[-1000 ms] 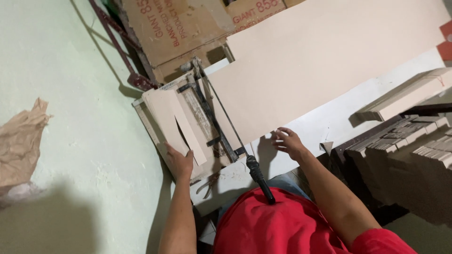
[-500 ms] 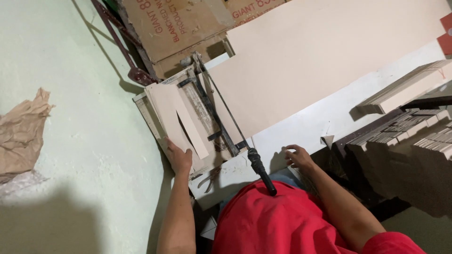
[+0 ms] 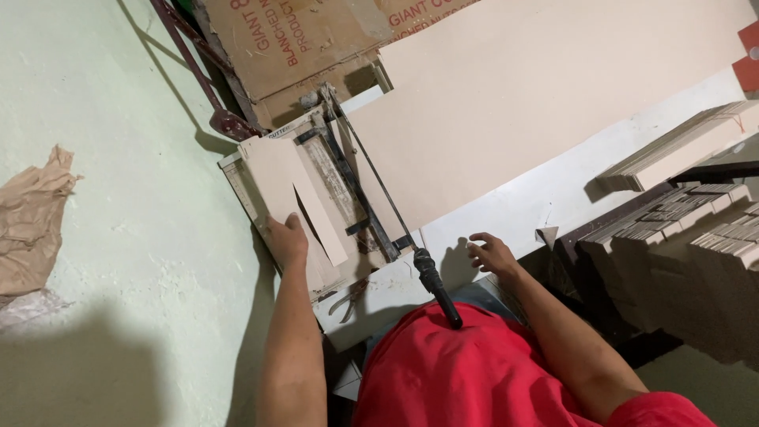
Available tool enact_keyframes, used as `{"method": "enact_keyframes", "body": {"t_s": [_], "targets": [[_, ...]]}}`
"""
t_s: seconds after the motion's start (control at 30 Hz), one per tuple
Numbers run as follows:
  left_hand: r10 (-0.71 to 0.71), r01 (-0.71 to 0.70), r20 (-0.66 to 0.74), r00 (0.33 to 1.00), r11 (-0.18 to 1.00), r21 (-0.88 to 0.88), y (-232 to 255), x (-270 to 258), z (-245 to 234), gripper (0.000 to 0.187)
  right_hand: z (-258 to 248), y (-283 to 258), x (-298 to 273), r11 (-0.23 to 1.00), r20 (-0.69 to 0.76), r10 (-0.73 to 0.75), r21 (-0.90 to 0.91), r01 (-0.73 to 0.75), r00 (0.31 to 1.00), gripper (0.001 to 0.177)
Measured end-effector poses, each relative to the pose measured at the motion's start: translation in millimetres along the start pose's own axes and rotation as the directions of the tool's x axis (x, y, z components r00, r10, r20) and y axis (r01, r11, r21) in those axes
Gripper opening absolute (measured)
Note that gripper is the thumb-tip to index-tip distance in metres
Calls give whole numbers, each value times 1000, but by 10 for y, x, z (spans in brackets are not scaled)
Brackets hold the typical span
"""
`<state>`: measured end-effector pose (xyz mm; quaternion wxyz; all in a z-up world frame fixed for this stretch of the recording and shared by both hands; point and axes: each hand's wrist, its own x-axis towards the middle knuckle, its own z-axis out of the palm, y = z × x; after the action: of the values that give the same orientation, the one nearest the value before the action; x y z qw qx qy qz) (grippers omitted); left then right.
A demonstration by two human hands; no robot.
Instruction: Using a manual paper cutter to cut cardboard sheets into smaller pieces
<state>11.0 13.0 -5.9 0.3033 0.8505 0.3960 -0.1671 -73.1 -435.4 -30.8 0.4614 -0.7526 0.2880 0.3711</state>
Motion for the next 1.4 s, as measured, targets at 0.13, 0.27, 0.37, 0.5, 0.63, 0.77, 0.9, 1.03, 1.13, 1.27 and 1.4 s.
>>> {"method": "enact_keyframes", "body": {"t_s": [0.13,0.27,0.37,0.5,0.63,0.77,0.9,1.03,1.13,1.27,1.4], "targets": [[1,0,44,999,1000,-21,175,-121,-167,80,-11,10,28,999,-3,38,-6,-38,999,50],[-26,22,69,997,998,55,552,-482,-370,98,-1,-17,90,999,1,29,-13,-29,1000,48],[-2,1,37,999,1000,27,139,-74,-61,76,15,-214,77,1000,5,2,-14,-2,1000,48],[-46,45,50,998,999,29,55,17,-16,77,28,-316,193,1000,7,7,28,-8,1000,46],[-21,18,34,999,996,83,301,-204,-158,89,-1,-765,76,951,-13,65,304,-58,998,62],[114,-112,18,993,917,383,944,-731,-449,82,-85,-1359,-163,727,-29,131,683,-76,991,89],[307,-303,47,950,881,364,1029,-795,-210,77,-90,-1011,376,645,-18,176,758,-102,984,66],[405,-451,208,890,844,290,1059,-825,72,66,-152,-626,552,707,-60,90,706,-21,994,39],[429,-493,284,857,843,216,952,-846,228,62,-187,-425,542,740,-80,55,672,13,995,35],[438,-536,373,818,816,216,875,-760,448,73,-158,-378,628,732,-94,14,679,53,995,34],[375,-528,436,818,791,309,1098,-711,448,79,-98,-566,660,721,-105,-16,688,84,994,30]]}}
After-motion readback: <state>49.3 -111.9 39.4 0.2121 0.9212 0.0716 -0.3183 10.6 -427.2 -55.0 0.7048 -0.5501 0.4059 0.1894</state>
